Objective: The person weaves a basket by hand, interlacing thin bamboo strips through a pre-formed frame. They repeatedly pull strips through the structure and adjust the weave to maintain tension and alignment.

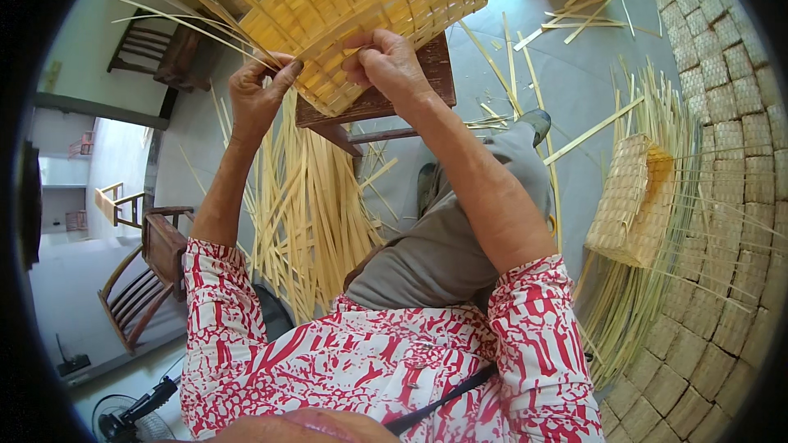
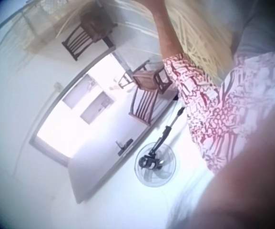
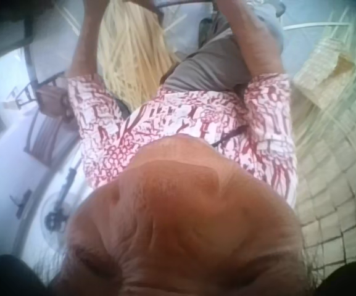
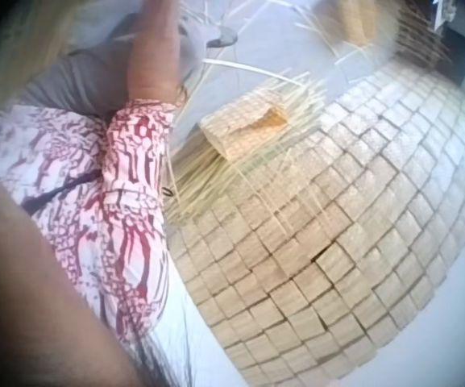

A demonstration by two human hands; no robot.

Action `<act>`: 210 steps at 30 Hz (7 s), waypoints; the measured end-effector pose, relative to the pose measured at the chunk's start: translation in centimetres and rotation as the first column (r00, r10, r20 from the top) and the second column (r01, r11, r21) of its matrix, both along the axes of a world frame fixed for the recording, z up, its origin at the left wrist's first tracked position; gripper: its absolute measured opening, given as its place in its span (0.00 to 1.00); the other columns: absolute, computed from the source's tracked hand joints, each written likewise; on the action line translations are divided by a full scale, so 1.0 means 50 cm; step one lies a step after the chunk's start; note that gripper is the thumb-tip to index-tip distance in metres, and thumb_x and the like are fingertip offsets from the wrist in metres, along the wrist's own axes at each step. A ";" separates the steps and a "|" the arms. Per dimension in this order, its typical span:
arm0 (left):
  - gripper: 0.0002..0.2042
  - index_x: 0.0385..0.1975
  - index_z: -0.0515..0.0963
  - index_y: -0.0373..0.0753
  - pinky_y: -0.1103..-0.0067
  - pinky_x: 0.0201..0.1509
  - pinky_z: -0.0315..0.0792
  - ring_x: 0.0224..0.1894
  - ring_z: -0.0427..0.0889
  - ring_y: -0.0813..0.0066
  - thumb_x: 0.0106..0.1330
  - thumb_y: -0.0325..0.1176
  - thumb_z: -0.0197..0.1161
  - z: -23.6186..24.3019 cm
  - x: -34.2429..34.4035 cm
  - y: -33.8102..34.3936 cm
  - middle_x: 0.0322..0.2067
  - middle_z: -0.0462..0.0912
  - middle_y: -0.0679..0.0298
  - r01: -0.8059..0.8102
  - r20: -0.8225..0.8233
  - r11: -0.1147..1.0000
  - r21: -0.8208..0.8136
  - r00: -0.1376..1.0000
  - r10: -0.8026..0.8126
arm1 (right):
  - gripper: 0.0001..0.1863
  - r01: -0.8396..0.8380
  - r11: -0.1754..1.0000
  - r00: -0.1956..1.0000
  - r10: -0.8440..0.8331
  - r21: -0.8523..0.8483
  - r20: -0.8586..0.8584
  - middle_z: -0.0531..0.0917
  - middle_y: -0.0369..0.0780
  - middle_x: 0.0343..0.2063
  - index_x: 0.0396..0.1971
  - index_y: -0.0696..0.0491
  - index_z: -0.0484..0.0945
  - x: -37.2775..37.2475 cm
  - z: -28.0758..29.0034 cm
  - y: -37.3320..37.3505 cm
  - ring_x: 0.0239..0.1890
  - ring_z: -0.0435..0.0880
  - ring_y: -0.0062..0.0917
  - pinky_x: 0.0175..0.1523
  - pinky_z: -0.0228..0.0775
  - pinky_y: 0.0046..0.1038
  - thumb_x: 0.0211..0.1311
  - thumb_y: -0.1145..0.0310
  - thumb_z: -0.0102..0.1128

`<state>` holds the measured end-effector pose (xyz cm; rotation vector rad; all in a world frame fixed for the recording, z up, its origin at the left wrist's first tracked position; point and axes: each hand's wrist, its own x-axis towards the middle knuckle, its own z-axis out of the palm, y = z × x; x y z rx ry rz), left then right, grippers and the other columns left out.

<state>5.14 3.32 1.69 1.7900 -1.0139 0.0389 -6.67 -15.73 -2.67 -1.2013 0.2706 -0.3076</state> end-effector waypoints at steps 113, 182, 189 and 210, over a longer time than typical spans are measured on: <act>0.12 0.53 0.81 0.40 0.82 0.52 0.76 0.44 0.81 0.84 0.73 0.29 0.61 -0.032 0.096 -0.009 0.44 0.86 0.68 0.267 -0.095 0.960 -0.080 0.957 -0.274 | 0.08 0.578 0.248 0.813 -0.263 -0.778 0.520 0.82 0.44 0.30 0.40 0.54 0.81 0.016 0.100 -0.066 0.34 0.83 0.42 0.37 0.75 0.36 0.62 0.71 0.63; 0.31 0.71 0.62 0.37 0.70 0.72 0.61 0.70 0.65 0.61 0.69 0.36 0.64 -0.128 -0.038 -0.235 0.69 0.66 0.53 0.599 -0.413 0.757 0.262 0.778 -0.473 | 0.11 -0.448 0.226 0.888 0.221 -0.865 -0.403 0.88 0.48 0.32 0.29 0.56 0.87 -0.086 -0.003 0.088 0.39 0.88 0.43 0.41 0.80 0.43 0.49 0.68 0.61; 0.29 0.64 0.70 0.37 0.64 0.72 0.62 0.67 0.70 0.55 0.62 0.35 0.68 -0.295 -0.022 -0.202 0.65 0.71 0.52 0.250 0.203 0.813 0.527 0.891 -0.406 | 0.17 -0.428 0.097 0.900 0.142 -0.899 -0.413 0.87 0.49 0.37 0.43 0.57 0.85 -0.099 0.070 0.034 0.40 0.87 0.44 0.45 0.79 0.44 0.58 0.65 0.58; 0.27 0.70 0.65 0.40 0.64 0.74 0.54 0.72 0.62 0.55 0.74 0.43 0.52 -0.295 -0.050 -0.125 0.70 0.65 0.55 0.032 0.519 0.854 0.520 0.782 -0.345 | 0.34 -0.020 0.566 -0.219 -0.807 -0.824 -0.549 0.76 0.57 0.59 0.63 0.57 0.69 -1.097 -0.477 -0.447 0.61 0.76 0.47 0.66 0.67 0.40 0.52 0.64 0.56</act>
